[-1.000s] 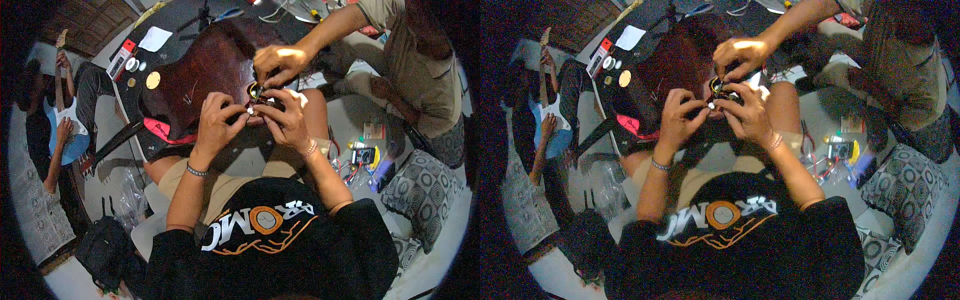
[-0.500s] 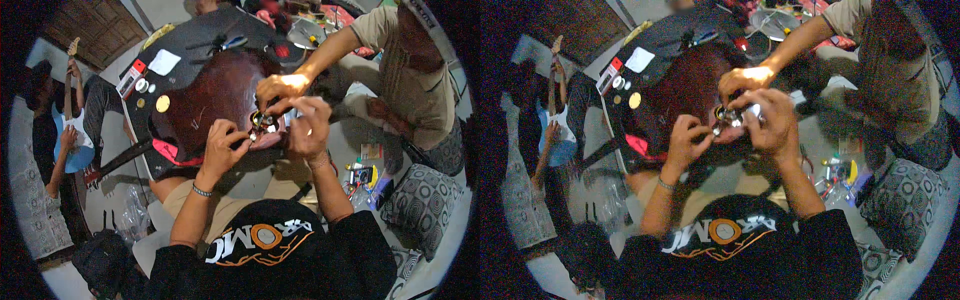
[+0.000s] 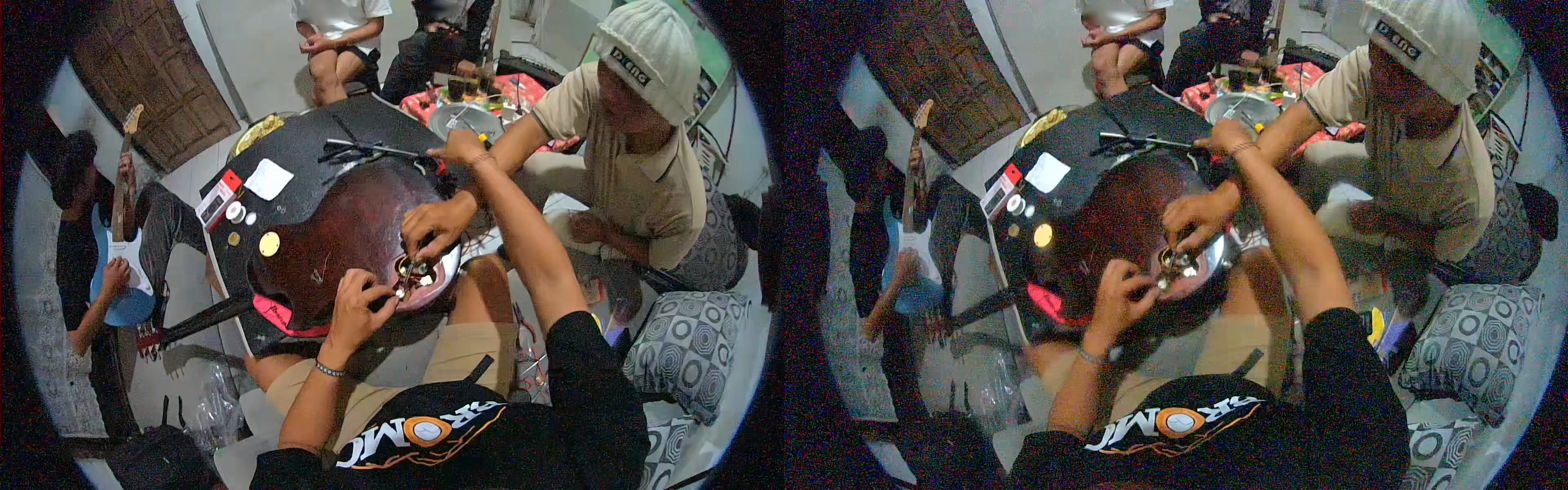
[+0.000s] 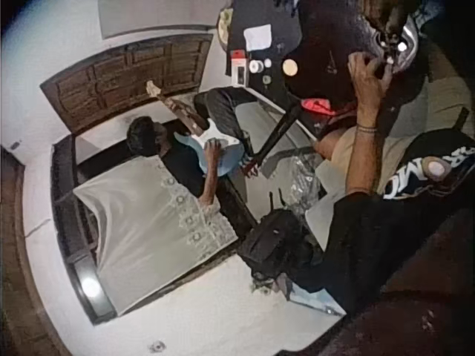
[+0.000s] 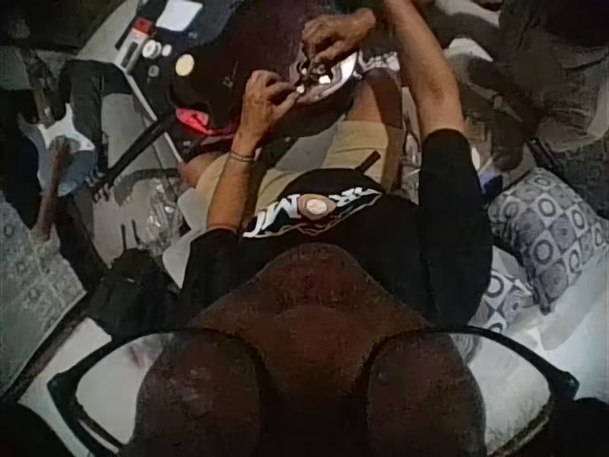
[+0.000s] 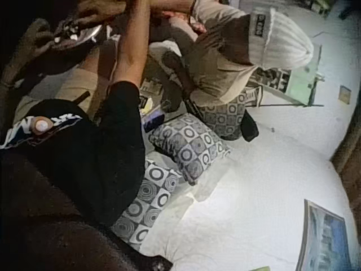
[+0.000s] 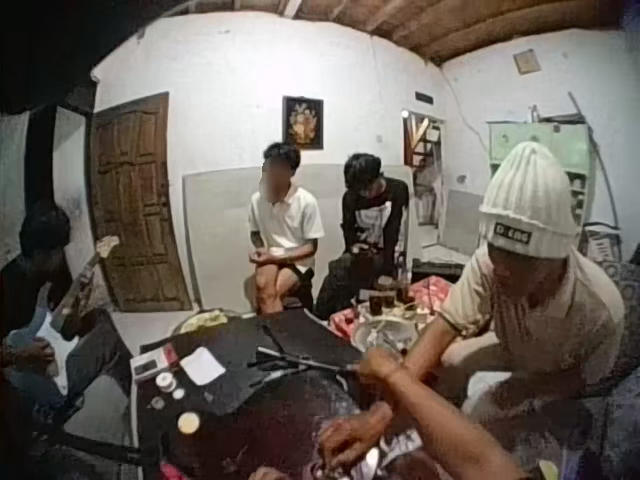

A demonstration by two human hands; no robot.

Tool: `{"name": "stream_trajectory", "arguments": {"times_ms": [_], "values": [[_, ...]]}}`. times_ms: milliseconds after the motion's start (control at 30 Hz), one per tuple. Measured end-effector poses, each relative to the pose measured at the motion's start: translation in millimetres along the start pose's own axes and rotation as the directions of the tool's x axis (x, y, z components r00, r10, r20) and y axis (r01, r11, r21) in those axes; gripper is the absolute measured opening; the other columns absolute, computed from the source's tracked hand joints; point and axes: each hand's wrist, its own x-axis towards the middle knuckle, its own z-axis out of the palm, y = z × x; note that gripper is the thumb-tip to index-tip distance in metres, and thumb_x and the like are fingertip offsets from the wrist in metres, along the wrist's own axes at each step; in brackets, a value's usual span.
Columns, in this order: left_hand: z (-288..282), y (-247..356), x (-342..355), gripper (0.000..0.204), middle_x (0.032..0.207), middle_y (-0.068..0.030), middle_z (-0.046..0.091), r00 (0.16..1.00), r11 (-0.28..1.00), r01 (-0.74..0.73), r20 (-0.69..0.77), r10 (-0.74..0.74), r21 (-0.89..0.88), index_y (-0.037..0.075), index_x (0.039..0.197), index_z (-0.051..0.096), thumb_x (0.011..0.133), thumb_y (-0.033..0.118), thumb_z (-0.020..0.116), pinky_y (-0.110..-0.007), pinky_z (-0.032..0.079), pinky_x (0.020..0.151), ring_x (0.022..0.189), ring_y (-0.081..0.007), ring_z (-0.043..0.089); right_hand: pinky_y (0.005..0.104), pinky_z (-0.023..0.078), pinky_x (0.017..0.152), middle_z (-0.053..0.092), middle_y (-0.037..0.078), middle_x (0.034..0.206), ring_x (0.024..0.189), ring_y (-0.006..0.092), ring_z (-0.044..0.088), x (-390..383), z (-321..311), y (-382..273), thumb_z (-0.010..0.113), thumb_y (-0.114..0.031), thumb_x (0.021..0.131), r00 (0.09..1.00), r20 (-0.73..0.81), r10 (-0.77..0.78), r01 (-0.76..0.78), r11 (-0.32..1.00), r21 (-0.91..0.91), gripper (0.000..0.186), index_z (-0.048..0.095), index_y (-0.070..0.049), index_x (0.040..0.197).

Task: Soldering electronics components inside the body of an electric guitar.

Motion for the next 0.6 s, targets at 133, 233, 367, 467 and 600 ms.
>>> {"name": "stream_trajectory", "arguments": {"times_ms": [133,233,367,467,600], "values": [[10.2,-1.2,6.6,0.018,0.098,-0.0101,0.063,1.0,1.0,0.002,0.026,-0.001,-0.026,0.009,0.091,0.079,0.077,0.013,0.089,-0.045,0.052,0.087,0.1,-0.0327,0.063,0.0521,0.055,0.106,0.061,0.015,0.158,0.132,0.0302,0.066,62.6,30.7,21.4,0.06,-0.071,0.102,0.904,0.427,-0.007,-0.024,0.997,0.067,0.078,0.062,-0.013,0.154],[-0.2,-4.7,-4.3,0.018,0.098,-0.01,0.064,0.999,0.999,0.047,0.022,-0.047,-0.004,0.01,0.093,0.081,0.078,0.014,0.09,-0.045,0.053,0.088,0.101,-0.0326,0.064,0.0509,0.045,0.119,0.056,0.017,0.163,0.145,0.0322,0.055,87.3,44.6,-31.8,0.058,-0.069,0.105,0.783,0.61,-0.122,0.153,0.988,0.001,0.082,0.05,-0.014,0.166],[2.4,4.5,-5.6,0.019,0.1,-0.0104,0.064,0.999,0.999,0.031,0.022,-0.03,-0.036,0.01,0.094,0.082,0.078,0.015,0.09,-0.045,0.053,0.09,0.102,-0.0328,0.064,0.049,0.046,0.118,0.058,0.021,0.159,0.142,0.0323,0.057,95.4,67.5,-29.4,0.059,-0.064,0.105,0.927,0.31,-0.211,0.165,0.972,0.167,0.085,0.043,-0.01,0.169],[-12.0,-1.5,-31.0,0.019,0.1,-0.0108,0.065,0.987,0.987,0.159,0.019,-0.159,0.028,0.01,0.095,0.083,0.078,0.016,0.09,-0.046,0.054,0.09,0.102,-0.033,0.064,0.0496,0.049,0.113,0.059,0.023,0.158,0.14,0.0358,0.06,99.9,89.3,-103.8,0.068,-0.05,0.102,0.855,0.478,-0.204,0.16,0.978,0.132,0.081,0.045,-0.004,0.164],[-5.0,-2.3,-32.2,0.02,0.102,-0.0121,0.064,0.983,0.985,0.168,0.066,-0.171,0.043,0.009,0.096,0.082,0.079,0.018,0.089,-0.046,0.052,0.093,0.107,-0.0339,0.063,0.0501,0.061,0.095,0.08,0.019,0.126,0.112,0.0348,0.077,156.0,156.1,-77.1,0.069,-0.035,0.095,0.898,0.377,-0.226,0.255,0.966,-0.029,0.047,0.076,-0.018,0.138]]}}
